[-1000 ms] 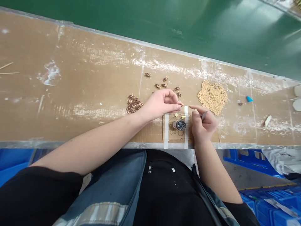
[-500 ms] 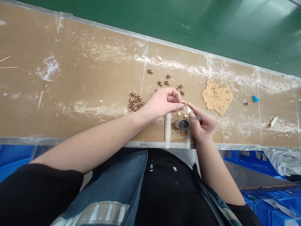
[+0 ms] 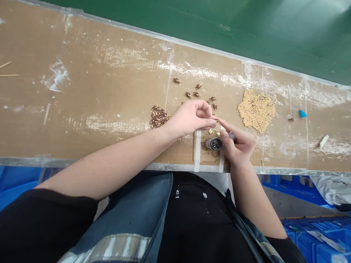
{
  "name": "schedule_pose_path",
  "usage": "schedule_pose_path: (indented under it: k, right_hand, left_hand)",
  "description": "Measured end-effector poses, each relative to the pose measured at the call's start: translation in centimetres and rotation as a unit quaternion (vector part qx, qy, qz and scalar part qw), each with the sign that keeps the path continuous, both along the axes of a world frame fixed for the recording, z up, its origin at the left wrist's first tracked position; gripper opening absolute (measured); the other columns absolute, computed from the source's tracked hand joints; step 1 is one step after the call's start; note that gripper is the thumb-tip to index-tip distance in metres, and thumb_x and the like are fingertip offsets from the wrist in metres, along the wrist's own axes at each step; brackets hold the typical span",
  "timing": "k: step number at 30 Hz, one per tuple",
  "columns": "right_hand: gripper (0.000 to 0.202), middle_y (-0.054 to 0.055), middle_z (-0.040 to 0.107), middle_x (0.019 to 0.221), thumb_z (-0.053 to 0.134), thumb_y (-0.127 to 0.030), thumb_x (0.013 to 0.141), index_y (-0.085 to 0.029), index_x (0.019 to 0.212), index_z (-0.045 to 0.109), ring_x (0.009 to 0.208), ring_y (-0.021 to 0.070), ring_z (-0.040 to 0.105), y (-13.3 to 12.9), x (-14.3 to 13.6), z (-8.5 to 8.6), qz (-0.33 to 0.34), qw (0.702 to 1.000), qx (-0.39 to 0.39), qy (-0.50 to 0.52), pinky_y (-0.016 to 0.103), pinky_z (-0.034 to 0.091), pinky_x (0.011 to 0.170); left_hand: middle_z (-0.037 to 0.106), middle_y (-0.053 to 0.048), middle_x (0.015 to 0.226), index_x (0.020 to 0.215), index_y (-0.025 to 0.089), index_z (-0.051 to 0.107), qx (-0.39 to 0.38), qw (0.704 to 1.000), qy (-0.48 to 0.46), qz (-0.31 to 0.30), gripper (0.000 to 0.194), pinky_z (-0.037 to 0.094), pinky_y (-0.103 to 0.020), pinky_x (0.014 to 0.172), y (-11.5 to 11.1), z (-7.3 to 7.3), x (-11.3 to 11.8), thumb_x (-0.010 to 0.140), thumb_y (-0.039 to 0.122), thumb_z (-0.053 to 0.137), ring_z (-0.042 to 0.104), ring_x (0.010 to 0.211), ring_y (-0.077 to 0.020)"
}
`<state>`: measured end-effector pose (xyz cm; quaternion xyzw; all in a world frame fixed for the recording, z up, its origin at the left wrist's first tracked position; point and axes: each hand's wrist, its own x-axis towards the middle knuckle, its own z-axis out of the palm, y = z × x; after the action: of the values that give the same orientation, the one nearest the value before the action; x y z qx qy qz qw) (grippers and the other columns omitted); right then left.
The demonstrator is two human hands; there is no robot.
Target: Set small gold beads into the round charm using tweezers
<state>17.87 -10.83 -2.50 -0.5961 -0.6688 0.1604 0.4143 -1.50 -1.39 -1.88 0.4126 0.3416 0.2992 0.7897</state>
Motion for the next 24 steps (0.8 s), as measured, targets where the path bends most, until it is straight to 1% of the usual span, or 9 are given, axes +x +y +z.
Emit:
schedule_pose_path:
  k: [5, 10, 14, 17, 19, 22, 24]
  right_hand:
    - [0.033, -0.009, 0.04, 0.051, 0.069, -0.021, 0.092, -0.025, 0.117, 0.091, 0.044, 0.0084, 0.037, 0.2, 0.0, -0.2, 0.014, 1.0, 0.005, 0.007, 0.024, 0.043, 0.049]
    - [0.033, -0.008, 0.043, 0.05, 0.07, -0.024, 0.092, -0.024, 0.117, 0.09, 0.044, 0.0084, 0.038, 0.1, 0.2, -0.5, 0.011, 1.0, 0.002, -0.006, 0.025, 0.042, 0.048]
    - [0.03, -0.007, 0.051, 0.052, 0.072, -0.028, 0.092, -0.024, 0.114, 0.091, 0.045, 0.0092, 0.043, 0.2, 0.4, -0.6, 0.006, 1.0, -0.007, -0.003, 0.025, 0.042, 0.049]
    - [0.026, -0.005, 0.054, 0.052, 0.073, -0.034, 0.094, -0.025, 0.11, 0.092, 0.047, 0.0112, 0.048, 0.3, 0.5, -0.7, -0.007, 0.999, -0.01, 0.033, 0.027, 0.042, 0.05]
    - [0.027, -0.004, 0.058, 0.054, 0.074, -0.039, 0.096, -0.026, 0.111, 0.092, 0.05, 0.0125, 0.051, 0.2, 0.7, -0.8, -0.02, 0.998, -0.013, 0.059, 0.028, 0.042, 0.051]
    - [0.033, -0.001, 0.068, 0.064, 0.072, -0.047, 0.098, -0.028, 0.117, 0.09, 0.054, 0.0143, 0.055, 0.2, 1.1, -1.2, -0.032, 0.996, -0.031, 0.082, 0.031, 0.043, 0.053]
    - [0.039, 0.001, 0.072, 0.071, 0.067, -0.053, 0.1, -0.029, 0.124, 0.087, 0.057, 0.0162, 0.058, 0.2, 1.5, -1.7, -0.043, 0.994, -0.046, 0.094, 0.033, 0.045, 0.055]
  left_hand:
    - [0.081, -0.002, 0.084, 0.079, 0.018, 0.052, -0.01, 1.0, -0.003, 0.007, 0.032, 0.069, -0.032, 0.087, 0.0, -0.1, 0.2, 0.086, -0.001, 0.077, 0.08, 0.082, -0.012]
    - [0.076, 0.0, 0.076, 0.076, 0.018, 0.049, -0.006, 1.0, 0.003, 0.019, 0.035, 0.068, -0.032, 0.087, -0.2, -0.1, 0.3, 0.088, -0.003, 0.074, 0.08, 0.085, -0.0131]
    - [0.076, 0.0, 0.075, 0.077, 0.019, 0.049, 0.0, 1.0, 0.008, 0.022, 0.034, 0.067, -0.03, 0.085, -0.4, 0.0, 0.3, 0.087, -0.002, 0.073, 0.081, 0.087, -0.0136]
    - [0.079, -0.001, 0.08, 0.078, 0.019, 0.048, 0.003, 1.0, 0.008, 0.017, 0.035, 0.067, -0.029, 0.082, -0.3, 0.0, 0.2, 0.087, -0.001, 0.075, 0.08, 0.084, -0.0125]
    - [0.08, -0.002, 0.082, 0.079, 0.019, 0.047, 0.012, 1.0, 0.009, 0.012, 0.036, 0.066, -0.028, 0.082, -0.3, 0.0, 0.1, 0.086, 0.001, 0.077, 0.081, 0.087, -0.013]
    - [0.081, -0.003, 0.085, 0.079, 0.019, 0.048, 0.022, 1.0, 0.007, 0.012, 0.038, 0.067, -0.031, 0.088, -0.2, -0.1, 0.0, 0.085, 0.006, 0.082, 0.082, 0.096, -0.0155]
    - [0.082, -0.004, 0.089, 0.079, 0.019, 0.048, 0.02, 1.0, 0.005, 0.015, 0.04, 0.068, -0.033, 0.093, -0.1, -0.2, -0.1, 0.083, 0.009, 0.087, 0.083, 0.101, -0.0169]
